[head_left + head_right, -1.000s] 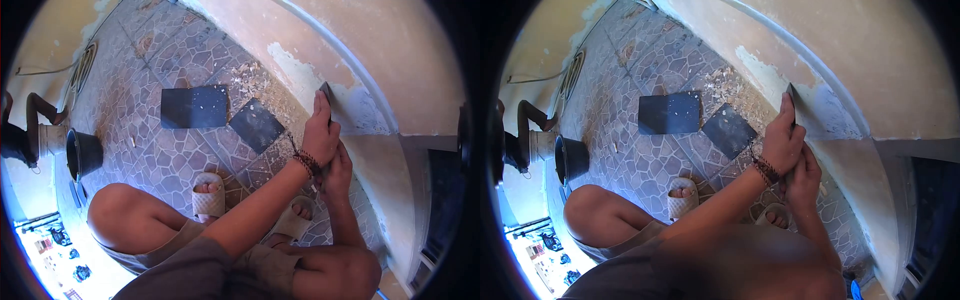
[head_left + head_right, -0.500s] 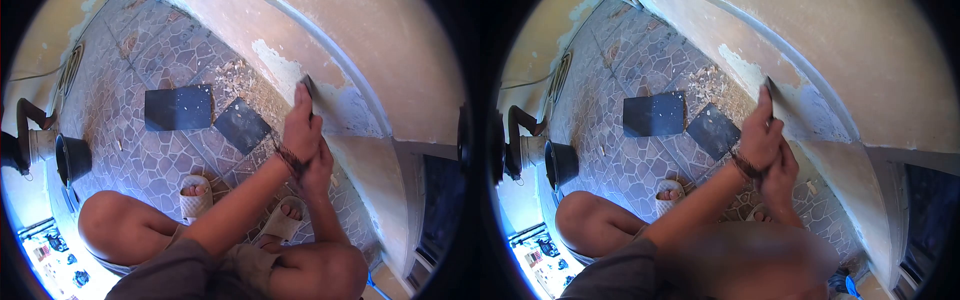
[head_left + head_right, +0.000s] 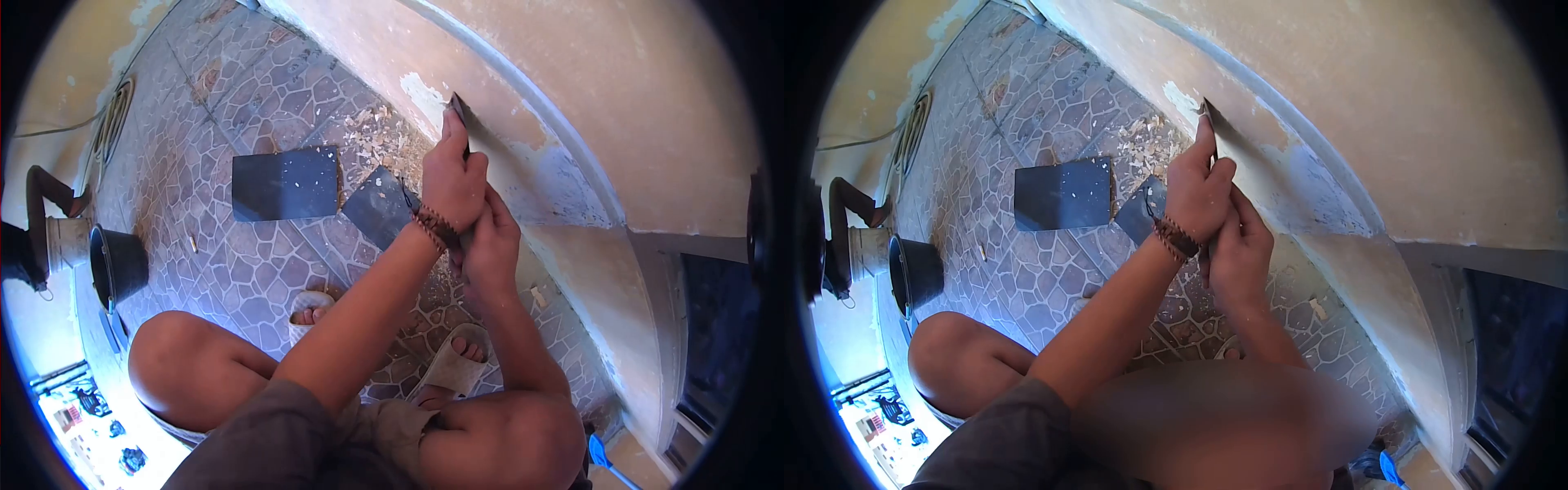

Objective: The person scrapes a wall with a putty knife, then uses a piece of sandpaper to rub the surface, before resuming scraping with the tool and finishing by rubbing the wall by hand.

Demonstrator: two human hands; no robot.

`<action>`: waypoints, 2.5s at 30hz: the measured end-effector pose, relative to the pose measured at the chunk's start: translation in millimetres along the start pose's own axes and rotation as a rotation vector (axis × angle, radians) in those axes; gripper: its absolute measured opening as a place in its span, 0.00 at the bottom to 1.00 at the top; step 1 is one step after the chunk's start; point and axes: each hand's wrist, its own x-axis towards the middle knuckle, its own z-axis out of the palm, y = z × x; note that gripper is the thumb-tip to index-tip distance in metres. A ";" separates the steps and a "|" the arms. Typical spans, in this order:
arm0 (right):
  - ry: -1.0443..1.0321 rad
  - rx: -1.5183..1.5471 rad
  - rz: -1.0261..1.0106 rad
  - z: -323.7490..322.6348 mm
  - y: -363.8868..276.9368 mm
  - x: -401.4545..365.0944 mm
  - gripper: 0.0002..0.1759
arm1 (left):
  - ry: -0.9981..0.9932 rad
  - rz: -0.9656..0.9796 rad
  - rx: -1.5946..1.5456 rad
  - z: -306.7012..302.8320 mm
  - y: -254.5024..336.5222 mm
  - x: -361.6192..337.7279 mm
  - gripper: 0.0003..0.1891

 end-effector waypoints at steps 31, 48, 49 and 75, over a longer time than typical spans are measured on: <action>-0.005 0.004 -0.035 21.9 5.7 6.7 0.20 | -0.004 0.029 -0.082 -21.2 -3.7 8.3 0.33; -0.018 0.018 0.010 -3.9 22.7 12.0 0.18 | 0.189 0.312 0.168 12.8 -37.6 1.8 0.35; -0.012 0.053 0.008 2.7 24.2 14.7 0.17 | 0.189 0.294 0.168 10.6 -36.3 4.0 0.35; 0.007 -0.012 0.011 26.0 3.6 23.4 0.19 | 0.293 0.353 0.148 -3.4 -35.3 25.7 0.33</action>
